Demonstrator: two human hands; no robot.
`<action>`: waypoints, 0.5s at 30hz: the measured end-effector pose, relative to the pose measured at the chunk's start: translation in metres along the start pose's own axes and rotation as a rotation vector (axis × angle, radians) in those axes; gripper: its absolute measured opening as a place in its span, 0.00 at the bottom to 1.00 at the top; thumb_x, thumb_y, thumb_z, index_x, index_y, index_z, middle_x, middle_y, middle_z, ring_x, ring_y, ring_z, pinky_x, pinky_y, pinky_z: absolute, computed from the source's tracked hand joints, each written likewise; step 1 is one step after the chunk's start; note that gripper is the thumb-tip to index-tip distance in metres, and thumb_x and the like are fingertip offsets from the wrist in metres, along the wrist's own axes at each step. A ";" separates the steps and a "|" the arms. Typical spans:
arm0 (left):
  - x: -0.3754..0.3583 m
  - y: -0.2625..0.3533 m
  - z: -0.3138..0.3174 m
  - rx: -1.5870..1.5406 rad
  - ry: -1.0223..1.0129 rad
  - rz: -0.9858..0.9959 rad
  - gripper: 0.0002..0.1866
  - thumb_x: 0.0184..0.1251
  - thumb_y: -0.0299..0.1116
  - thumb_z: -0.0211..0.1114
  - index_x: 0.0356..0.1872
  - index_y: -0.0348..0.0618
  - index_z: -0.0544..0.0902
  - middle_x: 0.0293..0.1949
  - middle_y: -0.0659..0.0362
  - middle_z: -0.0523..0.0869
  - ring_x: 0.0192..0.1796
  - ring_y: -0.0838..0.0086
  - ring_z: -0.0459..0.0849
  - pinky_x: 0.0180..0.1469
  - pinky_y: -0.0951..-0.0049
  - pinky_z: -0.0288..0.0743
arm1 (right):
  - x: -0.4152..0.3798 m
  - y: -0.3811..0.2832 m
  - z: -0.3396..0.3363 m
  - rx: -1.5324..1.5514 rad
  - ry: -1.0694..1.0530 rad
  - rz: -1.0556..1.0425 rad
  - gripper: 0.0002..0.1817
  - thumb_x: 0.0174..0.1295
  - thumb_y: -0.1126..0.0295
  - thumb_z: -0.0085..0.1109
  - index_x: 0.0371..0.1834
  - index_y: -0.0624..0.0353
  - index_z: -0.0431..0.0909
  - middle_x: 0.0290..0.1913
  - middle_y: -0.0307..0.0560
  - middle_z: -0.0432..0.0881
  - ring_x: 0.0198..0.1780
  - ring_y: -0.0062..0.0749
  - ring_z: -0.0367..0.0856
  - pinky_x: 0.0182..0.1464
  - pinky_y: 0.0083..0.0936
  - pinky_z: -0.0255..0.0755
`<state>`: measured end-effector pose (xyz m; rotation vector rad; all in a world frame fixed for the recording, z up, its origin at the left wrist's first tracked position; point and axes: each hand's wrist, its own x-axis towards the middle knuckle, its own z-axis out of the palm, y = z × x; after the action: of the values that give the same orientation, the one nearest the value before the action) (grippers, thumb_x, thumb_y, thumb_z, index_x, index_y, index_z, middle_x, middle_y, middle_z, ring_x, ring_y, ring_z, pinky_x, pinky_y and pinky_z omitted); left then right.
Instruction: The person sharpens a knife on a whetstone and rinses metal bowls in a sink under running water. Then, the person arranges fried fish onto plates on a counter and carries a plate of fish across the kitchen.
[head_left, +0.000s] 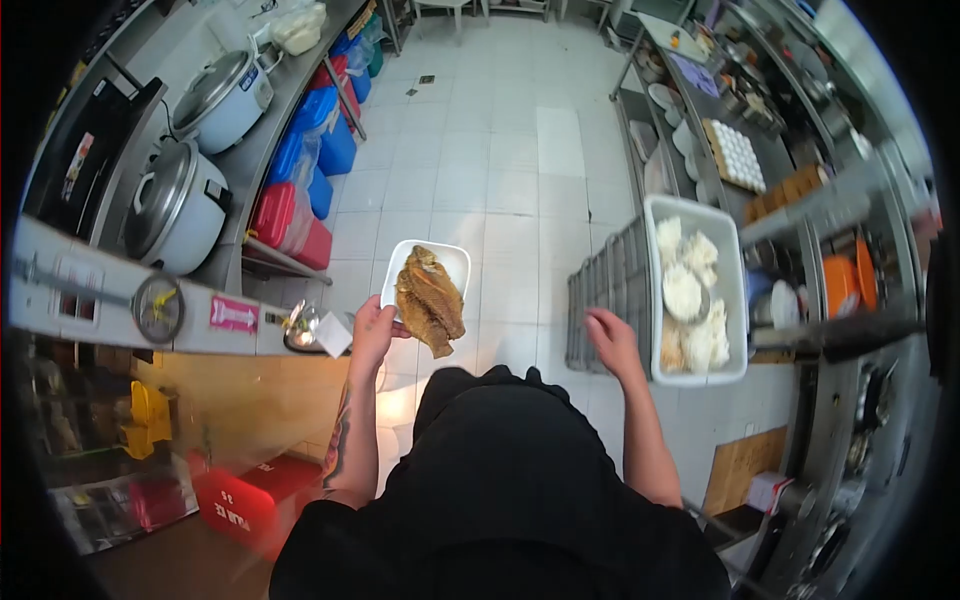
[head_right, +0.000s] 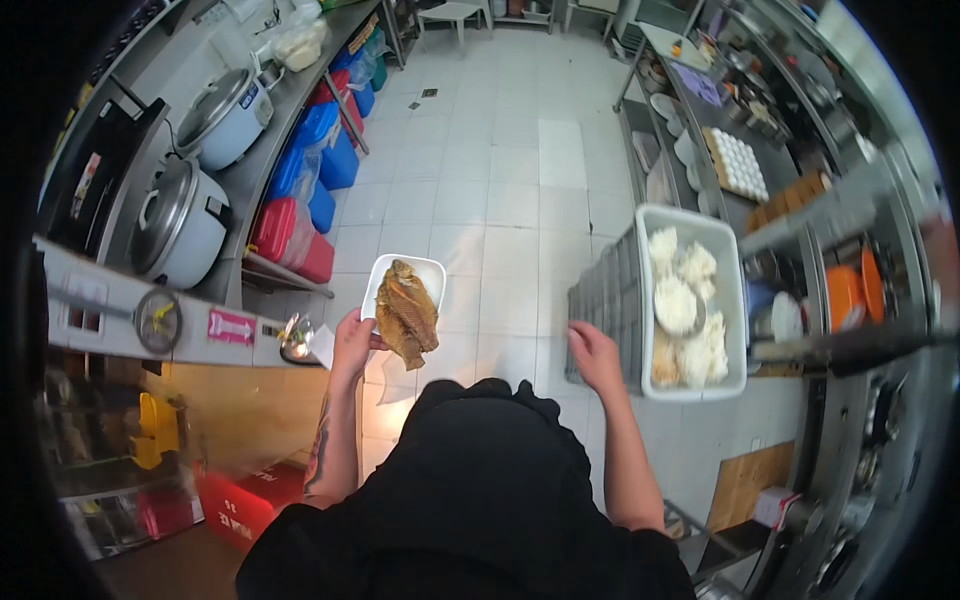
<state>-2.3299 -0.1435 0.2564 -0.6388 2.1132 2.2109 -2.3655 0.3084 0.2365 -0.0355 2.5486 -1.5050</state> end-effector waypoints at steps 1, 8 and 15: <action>0.031 0.009 0.008 0.027 -0.023 -0.009 0.12 0.73 0.27 0.52 0.51 0.30 0.76 0.36 0.50 0.87 0.28 0.68 0.89 0.29 0.72 0.85 | 0.054 -0.032 0.008 0.132 -0.103 0.034 0.18 0.76 0.60 0.56 0.59 0.61 0.81 0.44 0.45 0.88 0.41 0.27 0.86 0.45 0.25 0.81; 0.259 0.113 0.080 0.192 -0.193 -0.008 0.13 0.72 0.28 0.53 0.49 0.29 0.79 0.35 0.52 0.87 0.27 0.71 0.88 0.29 0.73 0.83 | 0.355 -0.137 0.050 0.416 -0.573 0.137 0.26 0.79 0.56 0.49 0.70 0.64 0.71 0.53 0.51 0.85 0.41 0.29 0.87 0.42 0.27 0.84; 0.520 0.206 0.175 0.383 -0.549 -0.059 0.13 0.75 0.31 0.54 0.46 0.30 0.80 0.32 0.55 0.85 0.26 0.74 0.87 0.29 0.75 0.83 | 0.547 -0.130 0.010 0.739 -0.484 0.180 0.23 0.72 0.72 0.51 0.69 0.68 0.71 0.51 0.53 0.85 0.38 0.35 0.89 0.41 0.27 0.88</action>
<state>-2.9147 -0.1307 0.2960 -0.0555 2.0785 1.6220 -2.9107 0.1749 0.2666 -0.0574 1.4926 -1.9649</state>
